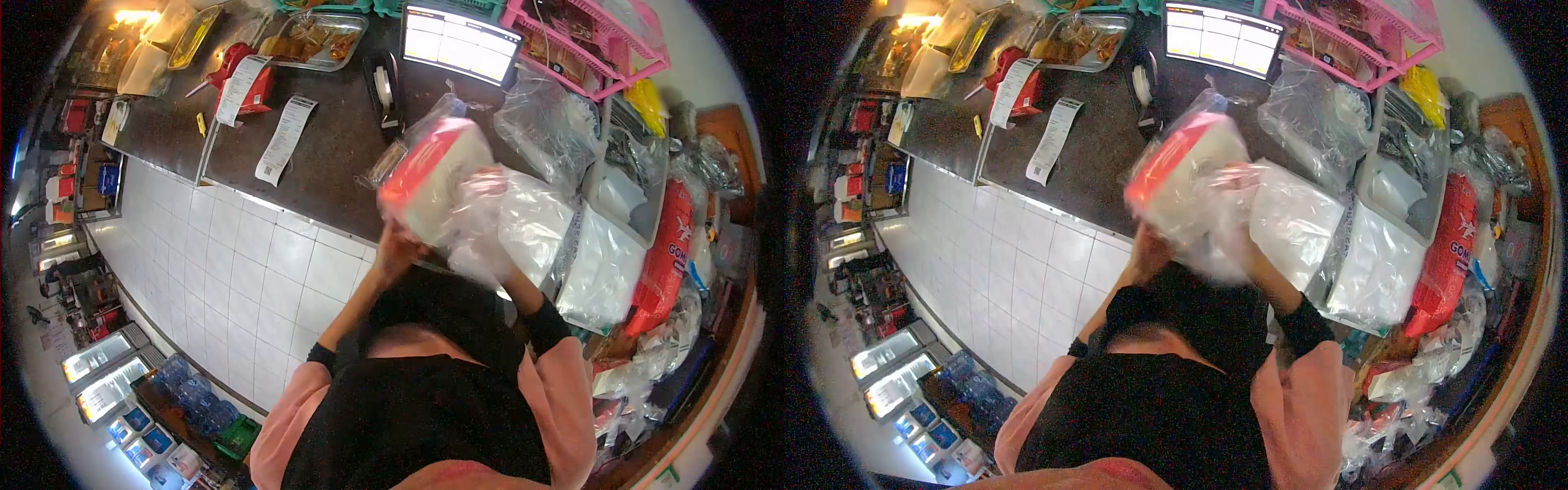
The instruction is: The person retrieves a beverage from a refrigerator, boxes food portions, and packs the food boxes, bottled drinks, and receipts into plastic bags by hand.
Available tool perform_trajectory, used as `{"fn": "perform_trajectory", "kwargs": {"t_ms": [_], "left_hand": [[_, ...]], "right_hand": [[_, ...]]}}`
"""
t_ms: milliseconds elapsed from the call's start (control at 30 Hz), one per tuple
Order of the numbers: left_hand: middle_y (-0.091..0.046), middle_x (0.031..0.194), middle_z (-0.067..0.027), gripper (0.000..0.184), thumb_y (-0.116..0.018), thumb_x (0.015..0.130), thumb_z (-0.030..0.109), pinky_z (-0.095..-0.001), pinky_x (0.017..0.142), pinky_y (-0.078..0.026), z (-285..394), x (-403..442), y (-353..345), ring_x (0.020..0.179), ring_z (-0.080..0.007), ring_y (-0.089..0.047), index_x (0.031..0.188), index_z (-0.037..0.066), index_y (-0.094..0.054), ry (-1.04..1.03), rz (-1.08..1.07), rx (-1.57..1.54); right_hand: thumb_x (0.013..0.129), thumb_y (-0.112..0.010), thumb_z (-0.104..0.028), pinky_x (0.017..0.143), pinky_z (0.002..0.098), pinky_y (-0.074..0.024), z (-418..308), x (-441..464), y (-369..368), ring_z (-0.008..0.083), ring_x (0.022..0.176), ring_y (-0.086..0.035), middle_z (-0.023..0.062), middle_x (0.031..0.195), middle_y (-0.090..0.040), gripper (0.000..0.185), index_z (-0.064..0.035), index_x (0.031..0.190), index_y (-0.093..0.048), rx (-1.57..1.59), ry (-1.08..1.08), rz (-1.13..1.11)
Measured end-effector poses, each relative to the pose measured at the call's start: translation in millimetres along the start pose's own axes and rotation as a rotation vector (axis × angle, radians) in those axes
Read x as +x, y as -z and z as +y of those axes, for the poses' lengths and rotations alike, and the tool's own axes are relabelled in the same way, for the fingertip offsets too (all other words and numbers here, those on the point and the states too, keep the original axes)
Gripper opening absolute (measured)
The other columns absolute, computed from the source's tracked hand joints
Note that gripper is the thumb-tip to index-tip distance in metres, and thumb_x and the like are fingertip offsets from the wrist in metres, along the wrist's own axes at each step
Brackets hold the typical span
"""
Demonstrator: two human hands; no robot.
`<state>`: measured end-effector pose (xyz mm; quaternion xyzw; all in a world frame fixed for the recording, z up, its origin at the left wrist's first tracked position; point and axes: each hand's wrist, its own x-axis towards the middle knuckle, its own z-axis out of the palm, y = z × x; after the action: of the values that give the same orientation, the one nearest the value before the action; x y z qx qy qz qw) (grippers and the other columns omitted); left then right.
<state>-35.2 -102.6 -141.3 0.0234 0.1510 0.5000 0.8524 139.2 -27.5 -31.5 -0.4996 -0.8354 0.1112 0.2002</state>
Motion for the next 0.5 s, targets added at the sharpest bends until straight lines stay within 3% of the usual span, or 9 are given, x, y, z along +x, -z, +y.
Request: {"fn": "perform_trajectory", "kwargs": {"t_ms": [33,133,200,233,267,367,400,433,500], "left_hand": [[-0.052,0.112,-0.0123,0.053,-0.038,0.087,0.047,-0.0383,0.079,-0.047,20,5,-10,0.086,-0.0233,-0.058,0.118,0.005,-0.045,0.011,0.195,0.107],[-0.053,0.110,-0.0082,0.053,-0.050,0.084,0.041,-0.0313,0.080,-0.046,28,10,-65,0.093,-0.0146,-0.052,0.120,0.003,-0.043,-0.514,-0.024,0.884],[-0.053,0.106,-0.0077,0.043,-0.046,0.088,0.031,-0.0238,0.073,-0.046,41,23,-78,0.088,-0.0122,-0.053,0.119,0.002,-0.043,-0.171,0.101,0.756],[-0.053,0.104,-0.0075,0.040,-0.045,0.090,0.028,-0.0213,0.071,-0.047,43,27,-79,0.086,-0.0113,-0.054,0.119,0.001,-0.043,-0.058,0.146,0.709],[-0.053,0.106,-0.0081,0.041,-0.045,0.090,0.029,-0.0229,0.073,-0.046,42,30,-71,0.089,-0.0133,-0.053,0.119,0.001,-0.043,-0.126,0.132,0.866],[-0.052,0.109,-0.0100,0.043,-0.043,0.089,0.031,-0.0278,0.081,-0.043,38,44,-47,0.097,-0.0191,-0.051,0.119,0.000,-0.043,-0.345,0.083,1.330],[-0.051,0.110,-0.0106,0.044,-0.043,0.089,0.032,-0.0294,0.083,-0.042,38,49,-45,0.100,-0.0211,-0.050,0.119,0.000,-0.043,-0.425,0.067,1.485],[-0.048,0.115,-0.0116,0.045,-0.048,0.086,0.015,-0.0286,0.088,-0.039,40,42,-70,0.104,-0.0200,-0.048,0.126,0.000,-0.035,-0.503,0.141,1.446],[-0.047,0.117,-0.0122,0.050,-0.049,0.083,0.007,-0.0295,0.090,-0.037,32,33,-76,0.106,-0.0201,-0.047,0.129,0.001,-0.030,-0.372,0.232,1.267]], "right_hand": [[0.070,-0.054,-0.014,0.086,0.0395,-0.0321,-1,1,-1,0.0245,0.101,-0.045,0.0108,0.099,-0.050,0.023,-0.0014,0.089,-0.054,-0.030,0.009,-0.001],[0.068,-0.054,-0.013,0.089,0.0410,-0.0294,1,12,-8,0.0253,0.103,-0.043,0.0119,0.103,-0.048,0.028,0.0001,0.092,-0.054,-0.080,0.091,-0.001],[0.070,-0.051,-0.017,0.083,0.0373,-0.0332,7,13,-17,0.0240,0.096,-0.044,0.0111,0.096,-0.049,0.024,-0.0035,0.090,-0.056,-0.157,0.439,-0.177],[0.067,-0.053,-0.016,0.082,0.0380,-0.0343,13,9,-25,0.0252,0.092,-0.046,0.0100,0.088,-0.050,0.023,-0.0028,0.085,-0.057,-0.086,0.525,-0.101],[0.067,-0.053,-0.016,0.082,0.0380,-0.0343,16,6,-32,0.0252,0.092,-0.046,0.0100,0.088,-0.050,0.023,-0.0028,0.085,-0.057,-0.086,0.523,-0.101],[0.061,-0.062,-0.017,0.085,0.0380,-0.0338,28,-5,-64,0.0281,0.094,-0.047,0.0113,0.094,-0.052,0.031,-0.0015,0.087,-0.057,0.379,0.135,0.003],[0.061,-0.062,-0.017,0.085,0.0380,-0.0338,26,-2,-63,0.0281,0.094,-0.047,0.0113,0.094,-0.052,0.031,-0.0015,0.087,-0.057,0.379,0.140,0.004],[0.062,-0.064,-0.019,0.084,0.0380,-0.0352,21,2,-62,0.0291,0.093,-0.047,0.0121,0.095,-0.052,0.033,-0.0024,0.090,-0.058,0.329,0.118,0.141],[0.067,-0.063,-0.022,0.087,0.0408,-0.0342,29,2,-92,0.0273,0.104,-0.045,0.0096,0.110,-0.051,0.039,-0.0046,0.102,-0.057,0.523,0.041,0.170]]}}
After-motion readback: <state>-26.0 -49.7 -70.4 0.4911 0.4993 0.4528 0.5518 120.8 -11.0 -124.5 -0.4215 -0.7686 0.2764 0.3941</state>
